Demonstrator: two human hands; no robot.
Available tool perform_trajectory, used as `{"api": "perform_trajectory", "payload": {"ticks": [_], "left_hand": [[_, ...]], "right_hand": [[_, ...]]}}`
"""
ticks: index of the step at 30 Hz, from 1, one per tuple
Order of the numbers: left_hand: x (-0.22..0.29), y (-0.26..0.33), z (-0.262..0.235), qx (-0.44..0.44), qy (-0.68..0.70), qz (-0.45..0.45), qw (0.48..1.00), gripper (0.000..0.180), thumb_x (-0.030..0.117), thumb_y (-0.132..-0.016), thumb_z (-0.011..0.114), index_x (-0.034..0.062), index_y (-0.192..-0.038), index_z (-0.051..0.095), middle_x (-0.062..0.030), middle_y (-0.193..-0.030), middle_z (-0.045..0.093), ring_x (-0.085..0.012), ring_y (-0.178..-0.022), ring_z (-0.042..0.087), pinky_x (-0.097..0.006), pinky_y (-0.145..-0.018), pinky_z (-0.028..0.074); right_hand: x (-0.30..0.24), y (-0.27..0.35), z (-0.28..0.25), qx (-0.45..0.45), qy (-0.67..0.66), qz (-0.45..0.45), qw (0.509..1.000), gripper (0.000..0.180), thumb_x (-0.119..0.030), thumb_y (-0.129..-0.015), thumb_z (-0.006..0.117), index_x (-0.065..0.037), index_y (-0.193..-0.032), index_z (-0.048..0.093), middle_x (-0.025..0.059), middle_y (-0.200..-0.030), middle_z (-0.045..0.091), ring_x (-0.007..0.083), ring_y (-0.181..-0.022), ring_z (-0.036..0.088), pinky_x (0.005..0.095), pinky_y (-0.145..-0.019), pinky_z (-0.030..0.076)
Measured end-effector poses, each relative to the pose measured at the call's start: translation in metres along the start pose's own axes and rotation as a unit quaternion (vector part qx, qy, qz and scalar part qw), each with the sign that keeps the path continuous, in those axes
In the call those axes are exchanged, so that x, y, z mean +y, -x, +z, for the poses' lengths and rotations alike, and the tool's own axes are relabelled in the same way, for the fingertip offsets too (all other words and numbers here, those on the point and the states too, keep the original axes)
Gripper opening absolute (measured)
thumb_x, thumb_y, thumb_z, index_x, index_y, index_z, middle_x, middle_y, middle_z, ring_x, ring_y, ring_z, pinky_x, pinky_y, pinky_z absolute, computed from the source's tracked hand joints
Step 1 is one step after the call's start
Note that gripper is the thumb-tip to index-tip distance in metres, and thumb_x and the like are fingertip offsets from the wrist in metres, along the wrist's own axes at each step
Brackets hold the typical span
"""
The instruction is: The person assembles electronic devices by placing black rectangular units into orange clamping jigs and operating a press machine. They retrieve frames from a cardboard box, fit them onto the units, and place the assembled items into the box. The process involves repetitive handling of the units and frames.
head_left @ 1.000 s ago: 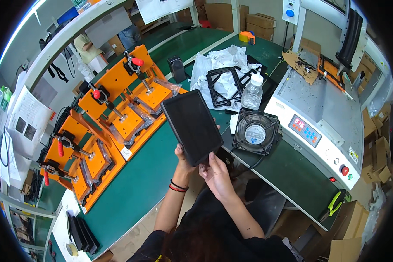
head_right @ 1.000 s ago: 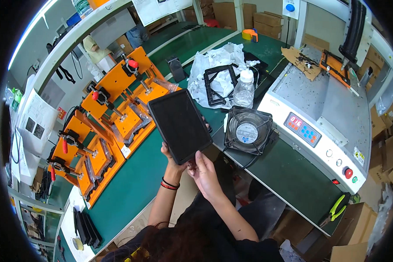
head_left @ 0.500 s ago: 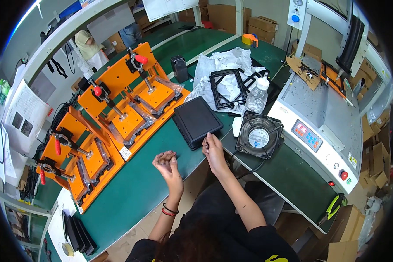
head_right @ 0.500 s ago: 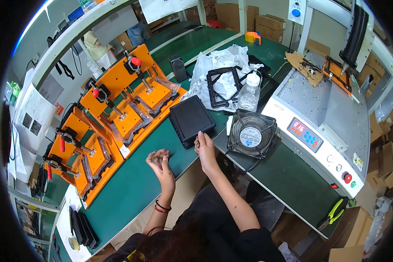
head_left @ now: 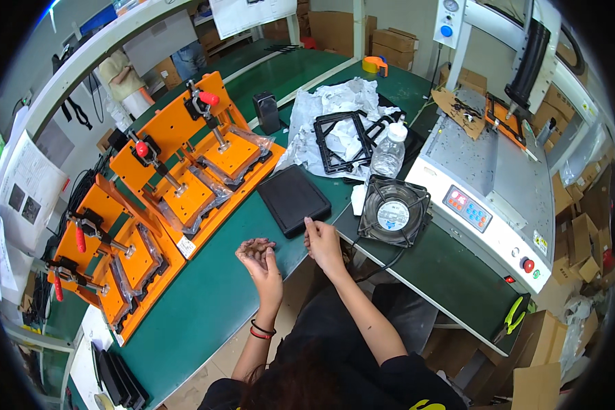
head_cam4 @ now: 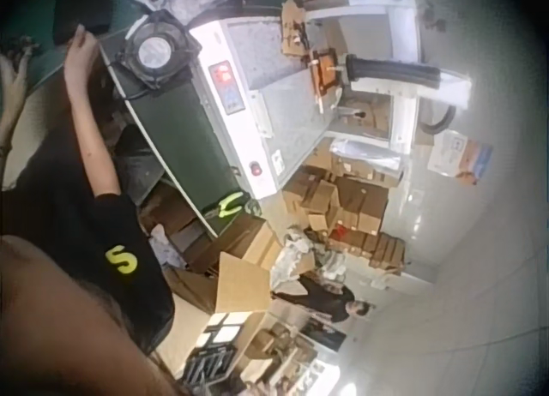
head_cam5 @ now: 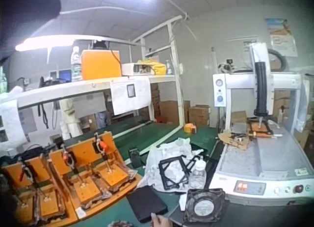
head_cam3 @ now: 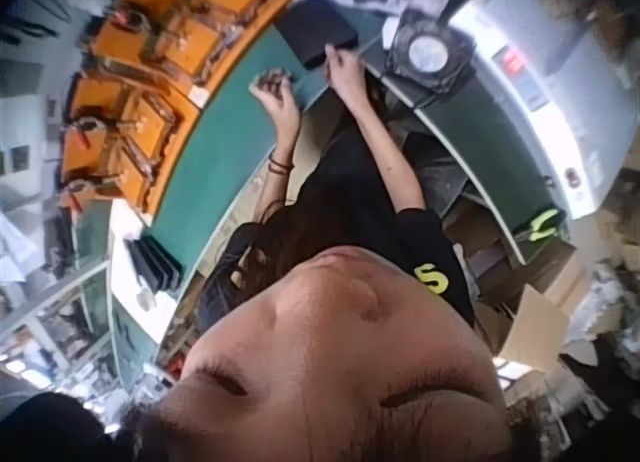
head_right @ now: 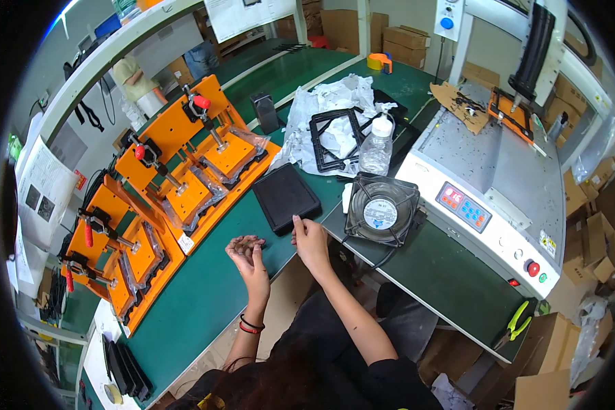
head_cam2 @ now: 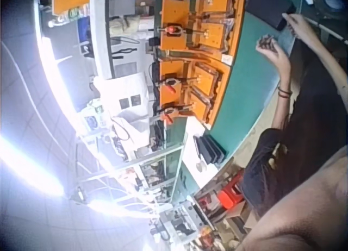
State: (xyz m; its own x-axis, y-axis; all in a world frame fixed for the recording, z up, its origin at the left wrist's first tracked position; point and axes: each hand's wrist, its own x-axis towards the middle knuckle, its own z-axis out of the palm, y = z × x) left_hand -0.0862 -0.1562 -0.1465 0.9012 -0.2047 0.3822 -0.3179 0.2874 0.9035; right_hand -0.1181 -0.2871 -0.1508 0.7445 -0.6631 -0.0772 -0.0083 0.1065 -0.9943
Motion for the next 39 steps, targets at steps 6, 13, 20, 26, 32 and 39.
{"api": "perform_trajectory", "payload": {"ticks": [6, 13, 20, 26, 32, 39], "left_hand": [[0.014, 0.024, 0.007, -0.041, -0.029, 0.023, 0.998, 0.017, 0.013, -0.097, 0.045, 0.0012, -0.109, 0.043, -0.012, -0.102, 0.05, -0.0198, -0.095, 0.05, -0.034, -0.089, 0.042], [0.004, 0.111, 0.077, -0.402, 0.306, -0.37, 0.779, 0.059, 0.051, -0.099, 0.025, 0.0042, -0.134, 0.036, -0.0201, -0.136, 0.042, -0.0341, -0.121, 0.047, -0.044, -0.101, 0.039], [0.031, 0.187, 0.103, -0.628, 0.094, -0.165, 0.755, 0.05, 0.019, -0.094, 0.046, -0.0032, -0.135, 0.028, -0.0186, -0.136, 0.034, -0.0307, -0.126, 0.037, -0.042, -0.104, 0.034], [0.018, 0.19, 0.113, -0.746, 0.003, -0.125, 0.655, 0.037, 0.008, -0.092, 0.047, -0.0051, -0.125, 0.037, -0.0192, -0.125, 0.043, -0.0306, -0.119, 0.043, -0.039, -0.099, 0.037], [0.025, 0.18, 0.113, -0.8, -0.075, -0.079, 0.59, 0.041, 0.014, -0.093, 0.049, -0.0049, -0.128, 0.036, -0.0213, -0.124, 0.046, -0.033, -0.116, 0.046, -0.04, -0.099, 0.038], [0.006, 0.134, 0.082, -0.797, -0.2, 0.023, 0.569, 0.045, 0.019, -0.094, 0.052, -0.0052, -0.13, 0.039, -0.0295, -0.126, 0.043, -0.045, -0.117, 0.042, -0.046, -0.098, 0.035]], "right_hand": [[-0.022, 0.073, -0.01, 0.034, -0.082, -0.111, 0.99, 0.024, -0.022, -0.098, 0.049, 0.002, -0.095, 0.051, 0.0096, -0.069, 0.06, 0.0144, -0.056, 0.061, 0.0266, -0.051, 0.048], [-0.001, 0.178, -0.073, 0.045, 0.164, -0.355, 0.919, 0.058, -0.019, -0.084, 0.056, 0.0, -0.135, 0.037, 0.024, -0.139, 0.038, 0.0401, -0.133, 0.031, 0.0478, -0.111, 0.02], [0.079, 0.321, -0.181, 0.507, 0.247, 0.032, 0.825, 0.045, -0.018, -0.089, 0.054, 0.004, -0.126, 0.04, 0.0224, -0.118, 0.049, 0.0348, -0.115, 0.047, 0.0407, -0.104, 0.034], [0.183, 0.461, -0.152, 0.397, -0.041, 0.328, 0.856, 0.053, -0.039, -0.1, 0.035, -0.005, -0.14, 0.034, 0.0163, -0.141, 0.04, 0.0293, -0.131, 0.036, 0.0366, -0.11, 0.027], [0.169, 0.463, -0.135, 0.356, 0.013, 0.324, 0.877, 0.057, -0.041, -0.098, 0.035, -0.008, -0.144, 0.028, 0.0219, -0.147, 0.026, 0.0362, -0.138, 0.023, 0.0395, -0.113, 0.02], [0.117, 0.452, -0.164, 0.243, 0.288, 0.19, 0.907, 0.058, -0.019, -0.085, 0.057, 0.0, -0.134, 0.032, 0.0229, -0.127, 0.038, 0.0397, -0.12, 0.039, 0.0449, -0.105, 0.031]]}}
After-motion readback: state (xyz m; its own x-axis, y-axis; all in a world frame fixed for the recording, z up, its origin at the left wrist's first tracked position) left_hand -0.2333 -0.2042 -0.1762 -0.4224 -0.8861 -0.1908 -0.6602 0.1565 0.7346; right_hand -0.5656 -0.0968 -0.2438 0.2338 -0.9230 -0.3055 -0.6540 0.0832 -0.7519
